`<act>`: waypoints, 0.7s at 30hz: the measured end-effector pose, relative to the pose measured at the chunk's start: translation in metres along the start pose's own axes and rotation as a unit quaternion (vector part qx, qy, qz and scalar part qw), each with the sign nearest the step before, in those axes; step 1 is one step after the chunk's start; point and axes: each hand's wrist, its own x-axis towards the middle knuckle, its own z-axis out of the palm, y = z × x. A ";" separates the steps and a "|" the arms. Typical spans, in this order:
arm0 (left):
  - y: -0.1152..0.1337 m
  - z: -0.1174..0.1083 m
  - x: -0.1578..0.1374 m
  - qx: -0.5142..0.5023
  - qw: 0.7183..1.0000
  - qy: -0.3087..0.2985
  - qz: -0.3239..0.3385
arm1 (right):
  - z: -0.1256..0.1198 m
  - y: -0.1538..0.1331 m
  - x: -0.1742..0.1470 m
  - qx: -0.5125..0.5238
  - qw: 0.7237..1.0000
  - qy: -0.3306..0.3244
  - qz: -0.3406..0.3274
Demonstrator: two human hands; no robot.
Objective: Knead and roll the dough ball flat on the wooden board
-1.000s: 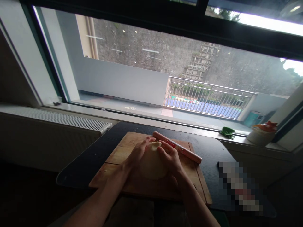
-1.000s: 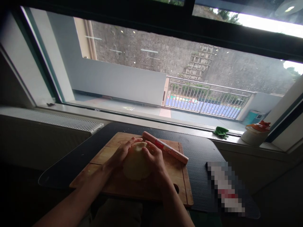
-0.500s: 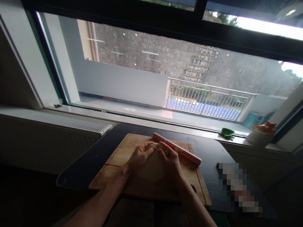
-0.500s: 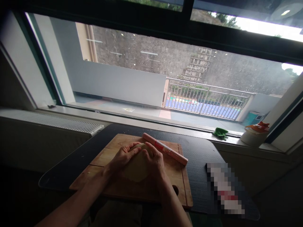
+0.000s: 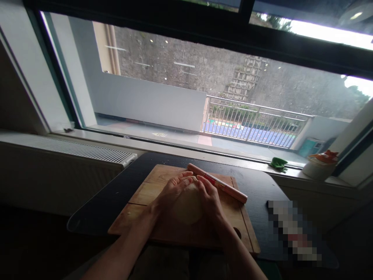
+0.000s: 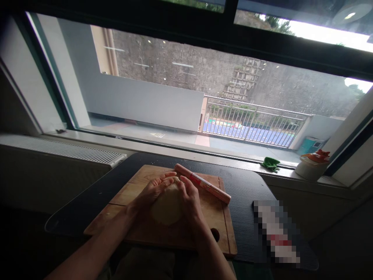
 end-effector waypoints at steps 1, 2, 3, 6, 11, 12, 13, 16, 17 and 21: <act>0.001 0.001 -0.001 -0.029 0.999 -0.016 -0.006 | -0.001 0.000 0.002 0.013 1.000 0.021 0.003; 0.002 0.001 -0.002 -0.053 0.998 -0.034 -0.012 | -0.003 -0.001 0.003 0.025 0.999 0.046 0.003; 0.002 0.002 -0.003 -0.068 0.996 -0.050 -0.020 | -0.004 -0.002 0.003 0.035 0.997 0.063 0.002; 0.000 0.002 -0.006 -0.072 0.994 -0.069 -0.048 | -0.007 -0.008 0.002 0.047 0.997 0.062 0.002; -0.007 -0.001 -0.006 -0.026 0.999 -0.027 -0.019 | -0.009 -0.008 0.001 0.020 1.000 0.011 0.012; -0.008 -0.002 -0.005 -0.009 1.000 -0.018 -0.015 | -0.008 -0.006 0.001 0.016 1.000 0.009 0.005; -0.009 -0.003 -0.004 0.009 1.000 -0.010 -0.011 | -0.008 -0.004 0.002 0.011 1.000 0.007 -0.004; -0.013 -0.006 -0.001 0.046 0.999 0.014 0.011 | -0.006 0.002 0.001 -0.012 0.999 0.009 -0.032; -0.014 -0.007 -0.001 0.055 0.998 0.020 0.021 | -0.005 0.003 0.000 -0.017 0.999 0.008 -0.038; -0.014 -0.007 -0.001 0.076 0.995 0.036 0.047 | -0.001 0.002 -0.004 0.000 0.999 -0.017 -0.035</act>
